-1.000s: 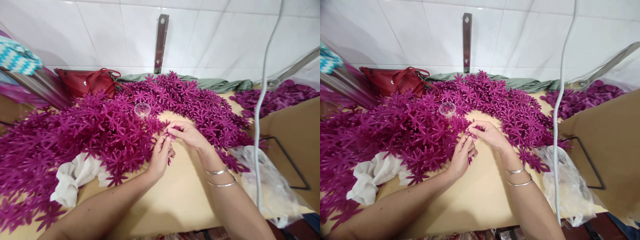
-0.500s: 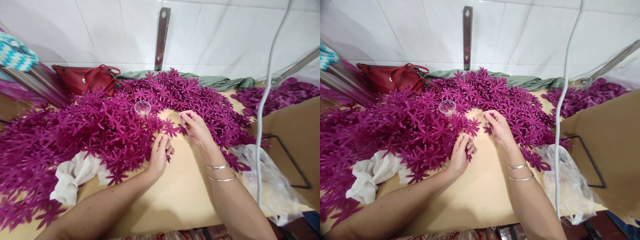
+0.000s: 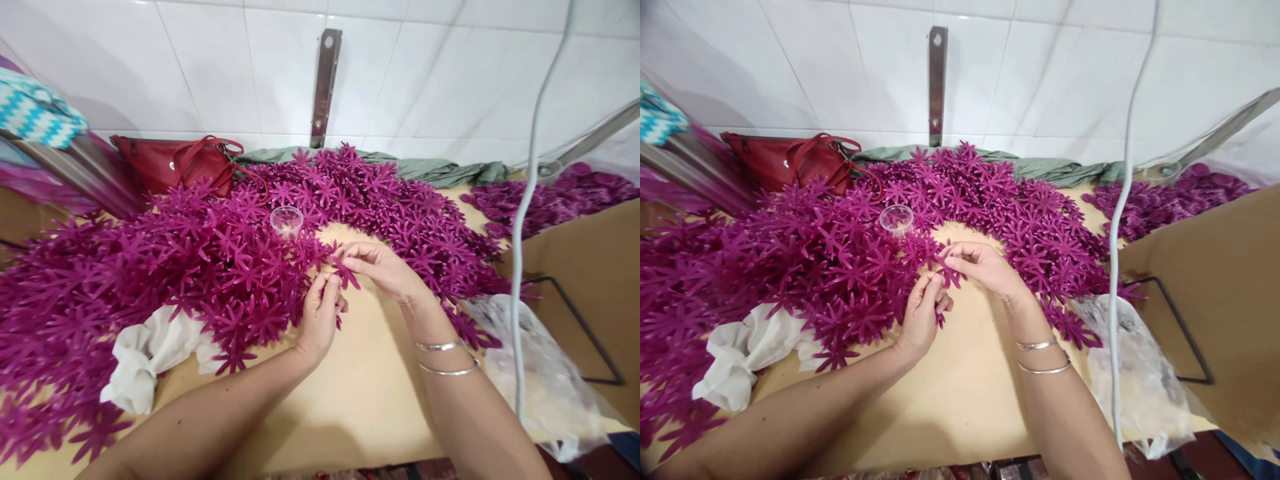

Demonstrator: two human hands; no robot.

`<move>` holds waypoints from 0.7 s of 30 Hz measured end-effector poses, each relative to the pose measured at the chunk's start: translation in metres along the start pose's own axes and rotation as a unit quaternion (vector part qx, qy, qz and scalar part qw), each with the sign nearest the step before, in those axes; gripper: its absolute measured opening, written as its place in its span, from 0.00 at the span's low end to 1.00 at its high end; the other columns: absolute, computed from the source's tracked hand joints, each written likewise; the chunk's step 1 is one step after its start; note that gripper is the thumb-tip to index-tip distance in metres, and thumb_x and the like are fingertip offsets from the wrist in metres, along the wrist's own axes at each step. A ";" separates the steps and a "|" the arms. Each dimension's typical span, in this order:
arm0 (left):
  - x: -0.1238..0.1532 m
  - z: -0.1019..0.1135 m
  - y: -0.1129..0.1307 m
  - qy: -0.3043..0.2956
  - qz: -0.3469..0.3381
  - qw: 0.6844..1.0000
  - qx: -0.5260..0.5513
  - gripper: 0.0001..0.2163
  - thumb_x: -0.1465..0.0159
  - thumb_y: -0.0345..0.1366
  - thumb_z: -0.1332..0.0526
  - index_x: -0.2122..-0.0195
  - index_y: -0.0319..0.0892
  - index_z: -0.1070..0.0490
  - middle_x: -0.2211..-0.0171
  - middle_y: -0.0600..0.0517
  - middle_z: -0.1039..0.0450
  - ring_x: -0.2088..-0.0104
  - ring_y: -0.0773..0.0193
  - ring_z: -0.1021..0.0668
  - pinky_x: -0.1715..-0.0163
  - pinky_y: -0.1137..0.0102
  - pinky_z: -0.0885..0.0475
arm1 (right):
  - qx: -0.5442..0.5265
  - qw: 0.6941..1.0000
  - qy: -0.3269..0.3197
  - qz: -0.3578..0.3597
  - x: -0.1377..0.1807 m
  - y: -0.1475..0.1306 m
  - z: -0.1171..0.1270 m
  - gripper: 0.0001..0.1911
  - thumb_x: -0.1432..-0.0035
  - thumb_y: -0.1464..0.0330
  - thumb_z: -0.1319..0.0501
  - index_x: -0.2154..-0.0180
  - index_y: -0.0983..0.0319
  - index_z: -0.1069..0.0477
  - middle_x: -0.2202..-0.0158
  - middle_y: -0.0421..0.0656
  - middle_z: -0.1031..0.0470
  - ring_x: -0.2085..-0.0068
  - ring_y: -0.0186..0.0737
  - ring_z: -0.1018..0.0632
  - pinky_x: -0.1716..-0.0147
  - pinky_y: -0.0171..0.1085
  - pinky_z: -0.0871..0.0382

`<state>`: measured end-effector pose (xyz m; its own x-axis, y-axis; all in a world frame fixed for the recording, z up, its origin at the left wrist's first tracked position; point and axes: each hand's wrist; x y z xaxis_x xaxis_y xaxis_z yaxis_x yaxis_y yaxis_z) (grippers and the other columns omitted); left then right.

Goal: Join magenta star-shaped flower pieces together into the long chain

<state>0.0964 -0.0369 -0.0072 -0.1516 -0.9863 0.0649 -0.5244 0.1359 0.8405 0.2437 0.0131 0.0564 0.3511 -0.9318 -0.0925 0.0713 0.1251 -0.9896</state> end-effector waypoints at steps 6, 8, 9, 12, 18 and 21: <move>0.000 0.001 0.000 0.006 0.004 1.000 -0.007 0.16 0.32 0.50 0.36 0.66 0.44 0.34 0.77 0.61 0.42 0.79 0.73 0.37 0.76 0.76 0.36 | -0.009 0.999 0.042 -0.012 -0.003 0.005 -0.004 0.17 0.42 0.53 0.28 0.67 0.60 0.24 0.75 0.37 0.25 0.75 0.34 0.27 0.73 0.35 0.32; -0.001 0.002 -0.002 0.010 0.005 1.000 -0.008 0.15 0.32 0.50 0.37 0.66 0.44 0.34 0.78 0.61 0.42 0.79 0.73 0.36 0.76 0.76 0.37 | 0.004 0.999 0.044 -0.015 -0.003 0.006 -0.003 0.17 0.42 0.53 0.28 0.64 0.60 0.23 0.74 0.37 0.24 0.75 0.33 0.28 0.73 0.34 0.33; -0.001 0.002 -0.002 0.011 0.006 1.000 -0.008 0.15 0.31 0.49 0.37 0.66 0.44 0.34 0.78 0.61 0.42 0.79 0.73 0.36 0.76 0.76 0.38 | 0.011 0.999 0.038 -0.016 -0.002 0.006 -0.002 0.17 0.42 0.53 0.28 0.62 0.60 0.22 0.72 0.38 0.24 0.74 0.33 0.27 0.72 0.35 0.32; -0.001 0.002 -0.001 0.010 0.007 1.000 -0.011 0.15 0.31 0.49 0.37 0.66 0.44 0.34 0.78 0.61 0.41 0.79 0.73 0.36 0.76 0.76 0.37 | 0.028 0.999 0.015 -0.014 0.000 0.003 0.005 0.16 0.43 0.55 0.28 0.61 0.60 0.21 0.66 0.41 0.21 0.68 0.36 0.24 0.65 0.38 0.28; 0.001 -0.001 0.006 0.000 0.005 1.000 0.006 0.15 0.32 0.49 0.37 0.66 0.43 0.34 0.78 0.61 0.43 0.79 0.73 0.38 0.74 0.75 0.36 | 0.011 0.992 0.123 -0.021 0.002 0.009 0.017 0.13 0.43 0.57 0.28 0.64 0.57 0.27 0.73 0.35 0.29 0.75 0.33 0.33 0.75 0.35 0.38; 0.004 -0.001 0.010 -0.051 0.019 0.998 -0.021 0.15 0.32 0.49 0.37 0.66 0.44 0.35 0.78 0.61 0.43 0.78 0.73 0.36 0.73 0.74 0.35 | -0.003 0.980 0.197 -0.004 -0.001 0.019 0.021 0.14 0.42 0.56 0.31 0.61 0.55 0.30 0.72 0.34 0.33 0.76 0.33 0.37 0.77 0.35 0.43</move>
<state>0.0917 -0.0399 0.0021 -0.2570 -0.9654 0.0438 -0.4810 0.1671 0.8606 0.2638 0.0239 0.0398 -0.0380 -0.9921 -0.1193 0.0664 0.1167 -0.9910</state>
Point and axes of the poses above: each hand's wrist, its own x-axis away from the middle knuckle, its own z-axis out of the back of the hand, y = z × x
